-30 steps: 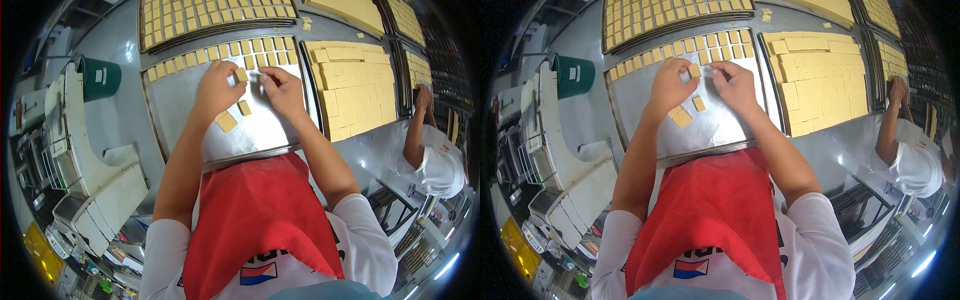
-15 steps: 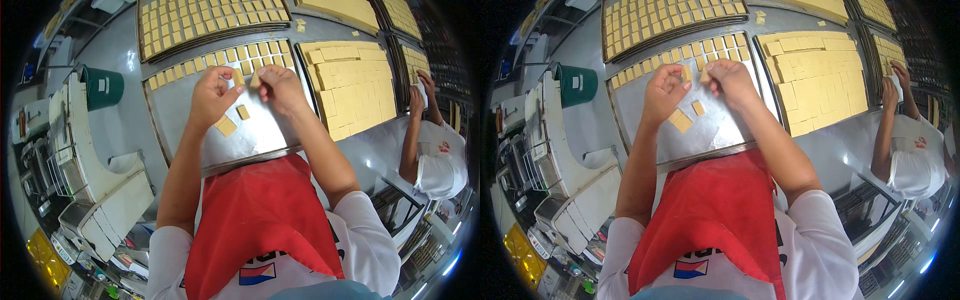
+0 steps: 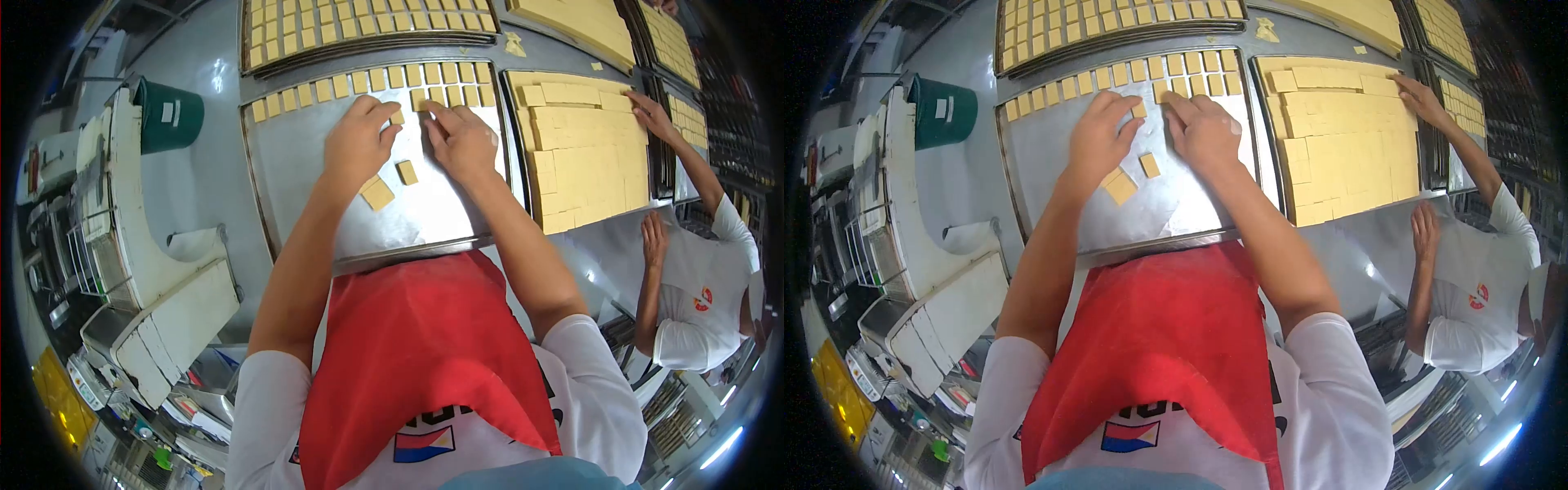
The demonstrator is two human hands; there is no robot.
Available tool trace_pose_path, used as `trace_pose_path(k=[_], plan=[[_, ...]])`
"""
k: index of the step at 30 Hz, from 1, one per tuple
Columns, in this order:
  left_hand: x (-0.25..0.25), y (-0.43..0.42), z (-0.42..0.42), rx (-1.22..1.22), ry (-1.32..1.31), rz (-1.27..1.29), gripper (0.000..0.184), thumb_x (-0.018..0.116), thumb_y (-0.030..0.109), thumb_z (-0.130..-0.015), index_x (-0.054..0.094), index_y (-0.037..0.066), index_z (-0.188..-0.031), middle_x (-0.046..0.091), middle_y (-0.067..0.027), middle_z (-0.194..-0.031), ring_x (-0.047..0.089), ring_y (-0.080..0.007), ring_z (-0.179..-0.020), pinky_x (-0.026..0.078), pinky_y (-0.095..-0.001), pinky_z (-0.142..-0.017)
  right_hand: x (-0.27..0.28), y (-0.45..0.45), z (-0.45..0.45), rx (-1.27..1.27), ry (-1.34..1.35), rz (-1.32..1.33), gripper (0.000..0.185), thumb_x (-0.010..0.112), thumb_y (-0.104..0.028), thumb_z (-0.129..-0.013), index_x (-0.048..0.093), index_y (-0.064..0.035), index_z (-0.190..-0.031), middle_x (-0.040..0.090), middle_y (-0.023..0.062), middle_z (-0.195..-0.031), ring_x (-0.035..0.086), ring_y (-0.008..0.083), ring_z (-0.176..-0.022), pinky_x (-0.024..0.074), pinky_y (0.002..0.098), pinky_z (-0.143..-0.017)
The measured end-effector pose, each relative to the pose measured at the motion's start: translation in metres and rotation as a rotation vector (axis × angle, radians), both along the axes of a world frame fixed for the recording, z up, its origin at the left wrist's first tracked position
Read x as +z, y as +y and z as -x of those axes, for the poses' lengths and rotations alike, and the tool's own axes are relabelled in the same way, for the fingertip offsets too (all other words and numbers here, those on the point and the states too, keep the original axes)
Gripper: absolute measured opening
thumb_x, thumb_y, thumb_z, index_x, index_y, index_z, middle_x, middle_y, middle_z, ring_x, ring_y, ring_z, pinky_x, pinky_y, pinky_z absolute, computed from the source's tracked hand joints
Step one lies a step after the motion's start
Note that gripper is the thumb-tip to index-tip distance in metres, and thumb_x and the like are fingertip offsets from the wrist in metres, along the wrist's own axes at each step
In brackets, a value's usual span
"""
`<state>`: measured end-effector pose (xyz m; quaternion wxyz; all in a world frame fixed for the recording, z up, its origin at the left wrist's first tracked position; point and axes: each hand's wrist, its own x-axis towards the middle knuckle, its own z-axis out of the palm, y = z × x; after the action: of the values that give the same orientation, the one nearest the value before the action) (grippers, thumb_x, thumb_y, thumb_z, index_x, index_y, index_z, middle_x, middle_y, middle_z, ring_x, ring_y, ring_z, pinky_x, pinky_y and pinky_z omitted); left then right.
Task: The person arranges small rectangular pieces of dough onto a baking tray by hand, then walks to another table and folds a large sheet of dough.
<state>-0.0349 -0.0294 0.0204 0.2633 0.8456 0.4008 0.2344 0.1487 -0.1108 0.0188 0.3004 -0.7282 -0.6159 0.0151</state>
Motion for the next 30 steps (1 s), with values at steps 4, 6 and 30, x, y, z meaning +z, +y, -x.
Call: trace_pose_path(k=[4,6,30], plan=[[-0.004,0.004,-0.008,0.038,0.086,0.030,0.030,0.078,0.021,-0.090,0.076,0.019,-0.120,0.066,-0.0038,-0.105,0.068,-0.0261,-0.090,0.056,-0.0403,-0.076,-0.012,0.009,0.003,-0.042,-0.070,0.032,0.015,0.077,-0.025,-0.090,0.080,-0.0240,-0.104,0.065,0.0020,-0.076,0.067,0.0247,-0.068,0.0524,0.0412,-0.057],[-0.008,0.005,-0.011,0.071,0.100,0.003,0.028,0.077,0.027,-0.091,0.077,0.028,-0.119,0.066,0.0003,-0.105,0.069,-0.0243,-0.088,0.057,-0.0421,-0.072,-0.013,0.009,0.000,-0.038,-0.091,0.032,0.015,0.077,-0.025,-0.090,0.081,-0.0246,-0.104,0.065,0.0014,-0.076,0.067,0.0243,-0.068,0.0522,0.0406,-0.056],[-0.008,0.002,-0.018,0.155,0.154,-0.045,0.027,0.078,0.032,-0.090,0.080,0.029,-0.117,0.064,0.0010,-0.097,0.069,-0.0227,-0.082,0.057,-0.0408,-0.071,-0.012,0.007,-0.004,-0.110,-0.036,-0.017,0.018,0.073,-0.027,-0.094,0.080,-0.0264,-0.109,0.066,0.0036,-0.080,0.068,0.0271,-0.071,0.0533,0.0418,-0.061]])
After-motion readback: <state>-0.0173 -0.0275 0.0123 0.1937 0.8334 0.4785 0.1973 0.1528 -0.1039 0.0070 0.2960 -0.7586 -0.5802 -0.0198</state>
